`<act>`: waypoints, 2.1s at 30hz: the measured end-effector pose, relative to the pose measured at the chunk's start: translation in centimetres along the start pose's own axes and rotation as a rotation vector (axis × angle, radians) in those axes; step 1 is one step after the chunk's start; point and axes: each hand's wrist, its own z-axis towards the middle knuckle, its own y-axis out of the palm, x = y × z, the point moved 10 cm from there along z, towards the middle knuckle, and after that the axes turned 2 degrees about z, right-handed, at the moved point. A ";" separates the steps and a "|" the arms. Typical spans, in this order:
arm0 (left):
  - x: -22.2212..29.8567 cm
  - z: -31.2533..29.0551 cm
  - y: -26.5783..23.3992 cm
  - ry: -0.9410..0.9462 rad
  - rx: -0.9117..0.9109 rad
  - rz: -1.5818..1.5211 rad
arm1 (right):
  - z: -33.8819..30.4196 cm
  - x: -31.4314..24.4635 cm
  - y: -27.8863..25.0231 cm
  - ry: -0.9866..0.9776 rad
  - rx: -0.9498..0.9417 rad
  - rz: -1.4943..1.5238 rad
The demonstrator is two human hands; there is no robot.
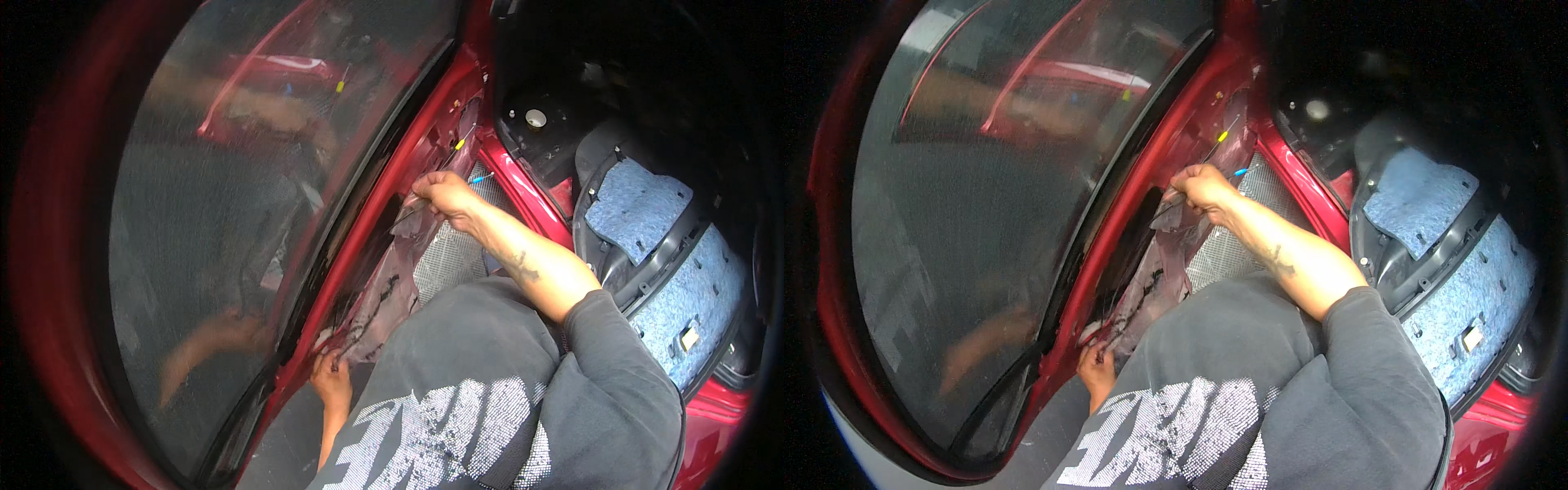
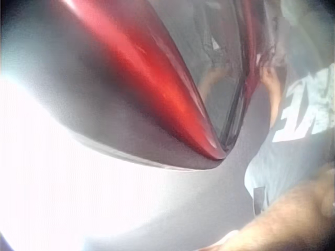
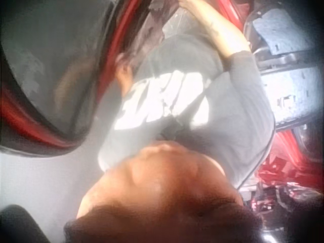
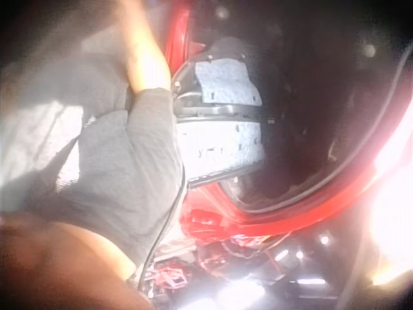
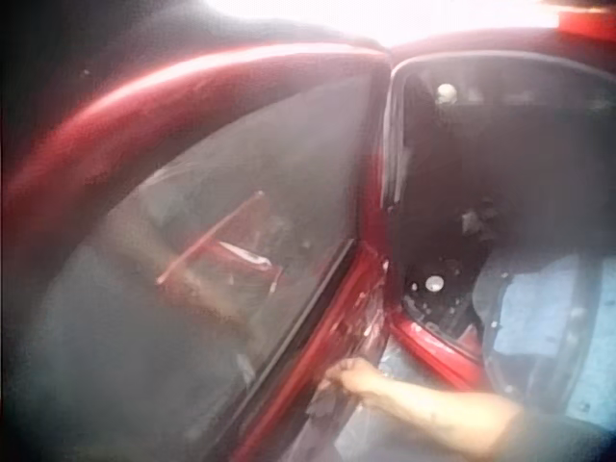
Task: The person removes a rear interior trim panel from a red car using a screwdriver. They unscrew fasteners, detach the panel, and set it aside, exposing the underlying structure and wiring.
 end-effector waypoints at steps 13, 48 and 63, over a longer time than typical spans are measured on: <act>1.3 -0.4 -4.0 0.099 0.324 0.044 | -10.0 -7.0 2.1 -0.863 -0.147 -0.598; -0.4 -1.5 -4.6 0.095 0.405 -0.179 | -8.3 18.0 10.0 0.251 -0.116 0.117; -0.2 -2.2 -7.2 0.012 0.540 -0.040 | -6.4 7.4 15.2 -0.027 -0.340 0.659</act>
